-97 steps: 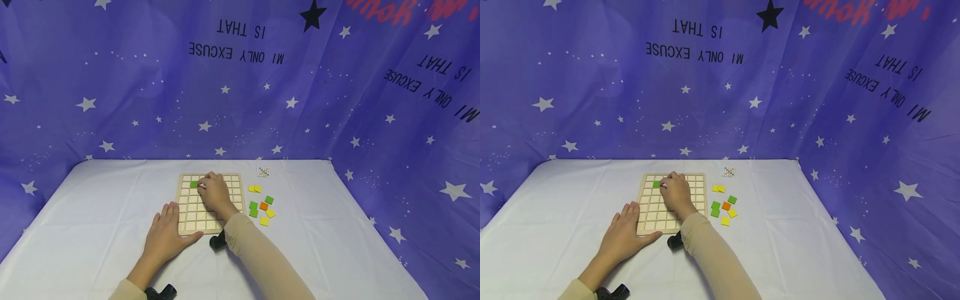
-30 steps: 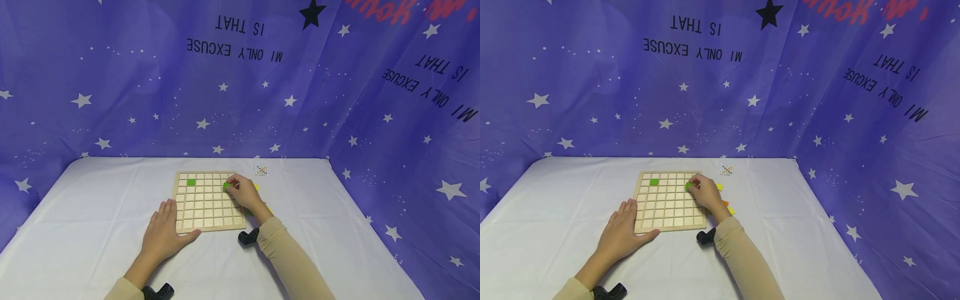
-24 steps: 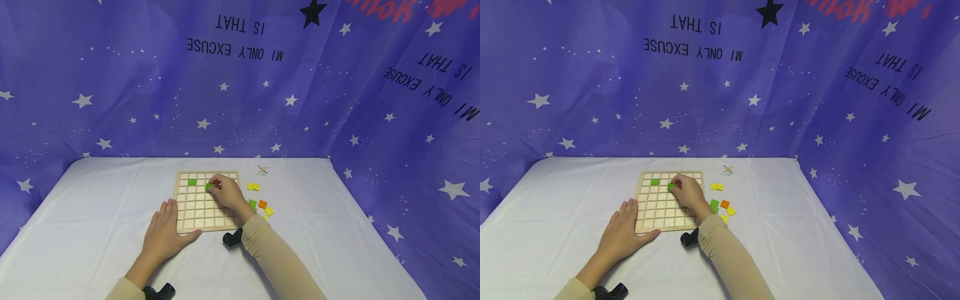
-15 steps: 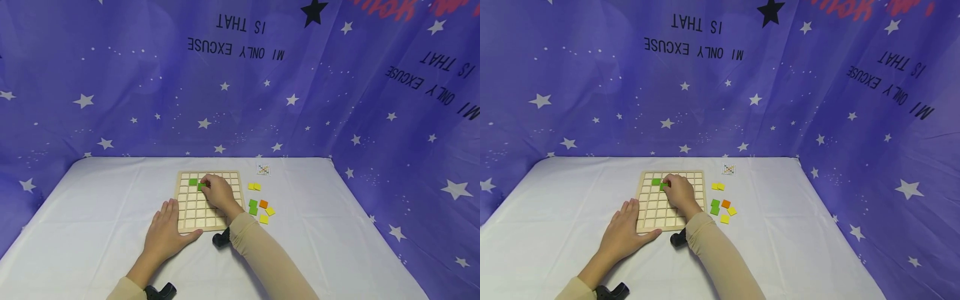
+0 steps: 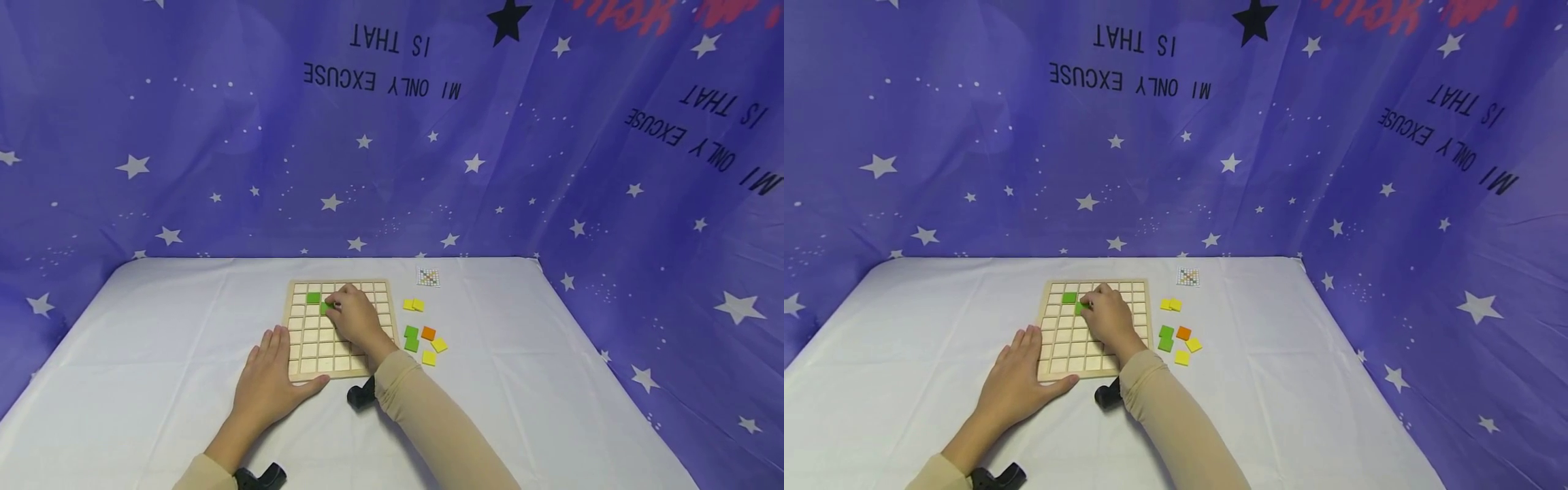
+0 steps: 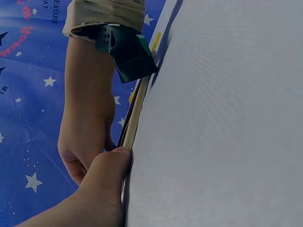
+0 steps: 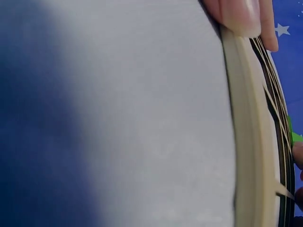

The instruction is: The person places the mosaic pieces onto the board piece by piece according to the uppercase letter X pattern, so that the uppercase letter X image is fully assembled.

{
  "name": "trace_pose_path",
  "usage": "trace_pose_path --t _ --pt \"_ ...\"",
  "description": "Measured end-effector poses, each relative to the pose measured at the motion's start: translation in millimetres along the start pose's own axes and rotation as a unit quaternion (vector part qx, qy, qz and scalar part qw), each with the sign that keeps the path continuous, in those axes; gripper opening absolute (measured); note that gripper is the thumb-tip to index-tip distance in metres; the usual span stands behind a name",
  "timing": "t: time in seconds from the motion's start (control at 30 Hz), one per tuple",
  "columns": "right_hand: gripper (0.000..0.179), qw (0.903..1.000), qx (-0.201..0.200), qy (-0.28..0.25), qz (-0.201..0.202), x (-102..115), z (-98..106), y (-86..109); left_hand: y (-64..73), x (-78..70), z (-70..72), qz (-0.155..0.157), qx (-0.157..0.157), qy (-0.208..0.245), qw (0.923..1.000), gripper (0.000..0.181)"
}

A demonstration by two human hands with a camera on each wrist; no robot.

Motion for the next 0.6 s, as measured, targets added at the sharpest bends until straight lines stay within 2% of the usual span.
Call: trace_pose_path --t 0.13,0.2,0.4,0.6 --pt "0.027 0.9986 0.014 0.049 0.013 3.3 3.0 2.1 0.4 1.1 -0.4 0.002 0.002 -0.001 1.0000 0.132" --pt "0.025 0.9980 0.022 0.057 0.018 4.8 6.0 3.2 0.6 1.1 -0.3 0.003 0.003 -0.001 1.0000 0.132" --pt "0.022 0.9972 0.050 0.046 0.031 4.2 8.3 10.5 2.1 -1.5 2.0 0.003 0.004 0.002 1.0000 0.130" --pt "0.026 0.9986 0.032 0.020 0.036 -8.4 20.7 21.1 2.1 -4.3 3.1 0.001 0.005 0.002 1.0000 0.130"
Point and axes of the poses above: each hand's wrist, its own y-axis away from the middle knuckle, its own z-axis out of the back of the hand, x = y × z, the point moved 10 cm from there along -y, towards the middle knuckle, and after that the axes turned 8 degrees about -x, right-handed, at the moved point
